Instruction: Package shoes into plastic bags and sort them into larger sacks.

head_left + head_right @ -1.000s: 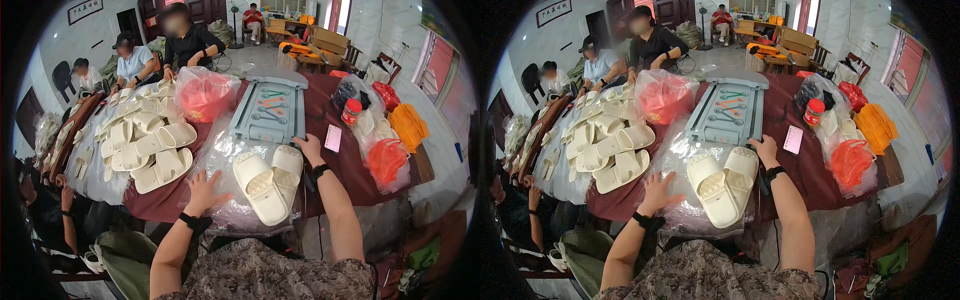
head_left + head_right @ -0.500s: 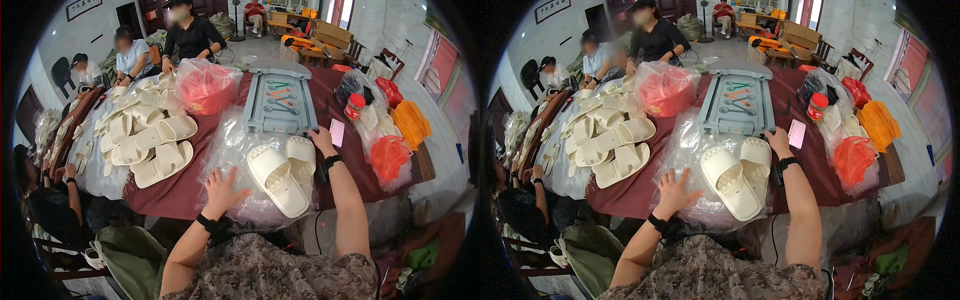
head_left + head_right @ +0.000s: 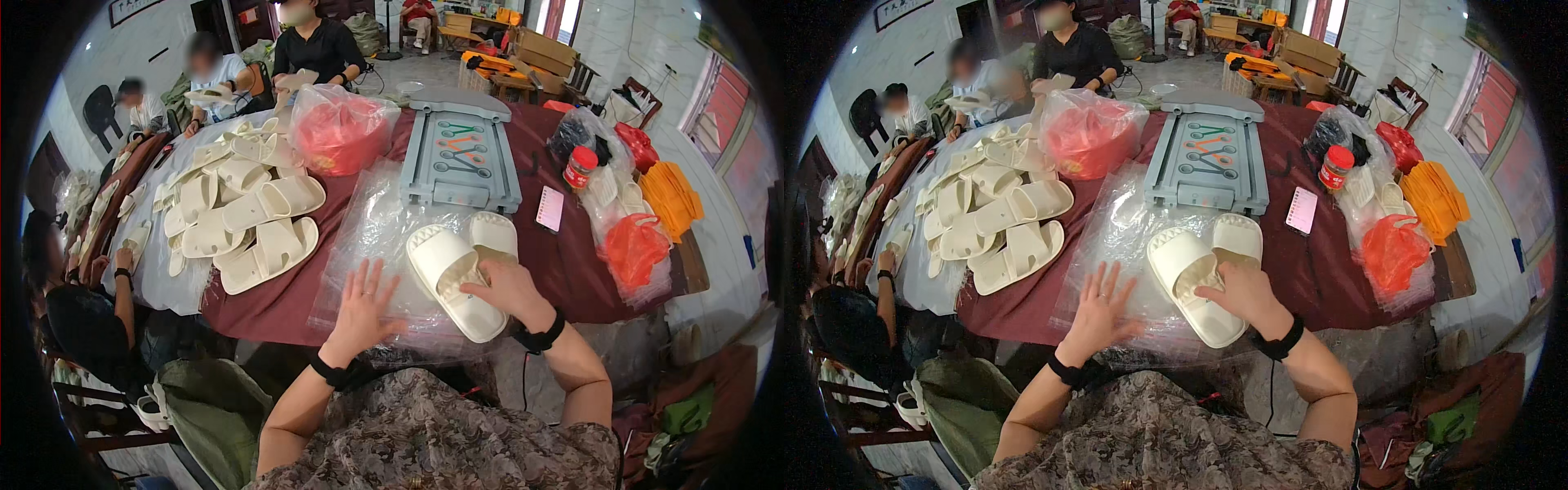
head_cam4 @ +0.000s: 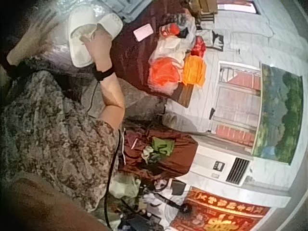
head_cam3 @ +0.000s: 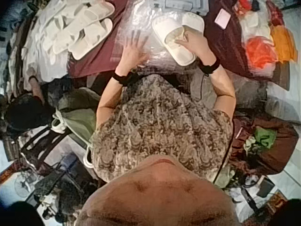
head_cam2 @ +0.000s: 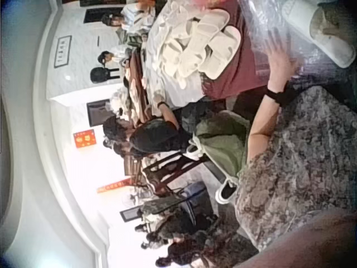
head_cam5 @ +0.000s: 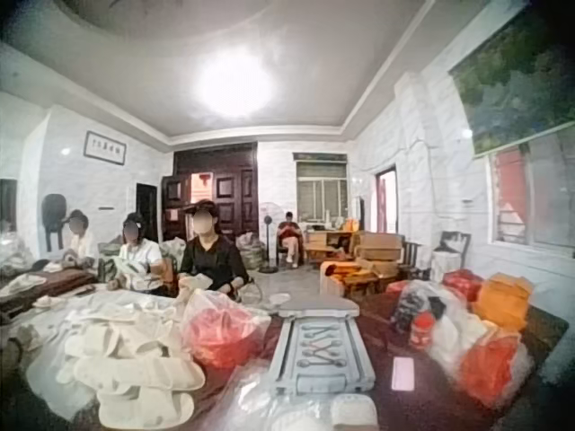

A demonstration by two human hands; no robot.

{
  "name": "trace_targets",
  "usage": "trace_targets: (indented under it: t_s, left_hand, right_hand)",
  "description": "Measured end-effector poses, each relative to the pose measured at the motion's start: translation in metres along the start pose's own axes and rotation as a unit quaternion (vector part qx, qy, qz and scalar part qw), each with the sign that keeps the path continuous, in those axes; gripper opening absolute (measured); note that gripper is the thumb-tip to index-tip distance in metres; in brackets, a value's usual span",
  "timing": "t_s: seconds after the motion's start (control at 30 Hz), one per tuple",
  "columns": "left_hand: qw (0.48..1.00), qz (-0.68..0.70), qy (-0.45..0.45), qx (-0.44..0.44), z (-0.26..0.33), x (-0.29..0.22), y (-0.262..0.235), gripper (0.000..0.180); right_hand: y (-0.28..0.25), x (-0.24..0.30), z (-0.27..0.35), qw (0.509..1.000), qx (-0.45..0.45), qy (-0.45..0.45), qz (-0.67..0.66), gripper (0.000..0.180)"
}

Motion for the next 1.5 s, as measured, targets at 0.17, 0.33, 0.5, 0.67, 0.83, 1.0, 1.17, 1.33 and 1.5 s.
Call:
trace_targets:
  t_s: [0.17, 0.33, 0.5, 0.67, 0.83, 1.0, 1.17, 1.33, 1.5]
  left_hand:
    - [0.99, 0.091, 0.052, 0.092, 0.013, -0.008, 0.004, 0.079]
    - [0.978, 0.181, 0.057, 0.086, 0.014, 0.002, -0.013, 0.075]
    - [0.975, 0.193, 0.077, 0.083, 0.016, 0.012, -0.001, 0.055]
    - [0.974, 0.207, 0.068, 0.056, 0.014, 0.018, 0.001, 0.038]
    - [0.968, 0.245, 0.035, 0.032, -0.004, 0.01, -0.01, 0.029]
    - [0.877, 0.436, -0.151, 0.135, -0.023, 0.008, 0.009, 0.035]
    - [0.924, 0.358, 0.041, 0.127, -0.034, -0.016, -0.005, 0.044]
    - [0.906, 0.416, -0.062, 0.054, 0.002, -0.002, 0.03, 0.054]
    - [0.958, 0.252, 0.082, 0.107, 0.008, -0.025, -0.011, 0.066]
  right_hand:
    - [0.035, -0.021, -0.02, 0.969, -0.24, -0.043, 0.034, 0.051]
    - [0.033, -0.029, -0.038, 0.986, -0.152, -0.01, -0.061, 0.046]
    - [0.003, -0.036, -0.016, 0.9, -0.292, -0.05, -0.318, 0.024]
    - [-0.021, -0.022, 0.038, 0.806, -0.238, -0.044, -0.54, 0.023]
    - [-0.039, 0.021, 0.087, 0.83, -0.105, -0.122, -0.534, 0.021]
    - [-0.05, 0.092, 0.105, 0.825, -0.009, -0.307, -0.475, 0.027]
    - [-0.043, 0.084, 0.099, 0.885, 0.002, -0.262, -0.386, 0.031]
    - [-0.077, 0.067, 0.104, 0.879, -0.146, -0.256, -0.375, 0.03]
    - [-0.082, 0.072, 0.056, 0.915, -0.201, -0.146, -0.317, 0.021]
Point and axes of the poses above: each hand's wrist, its own z-axis away from the middle knuckle, its own y-axis out of the palm, x = y × z, the point moved 8 cm from there along -z, towards the middle knuckle, and after that the axes turned 3 degrees about -x, right-handed, at the moved point
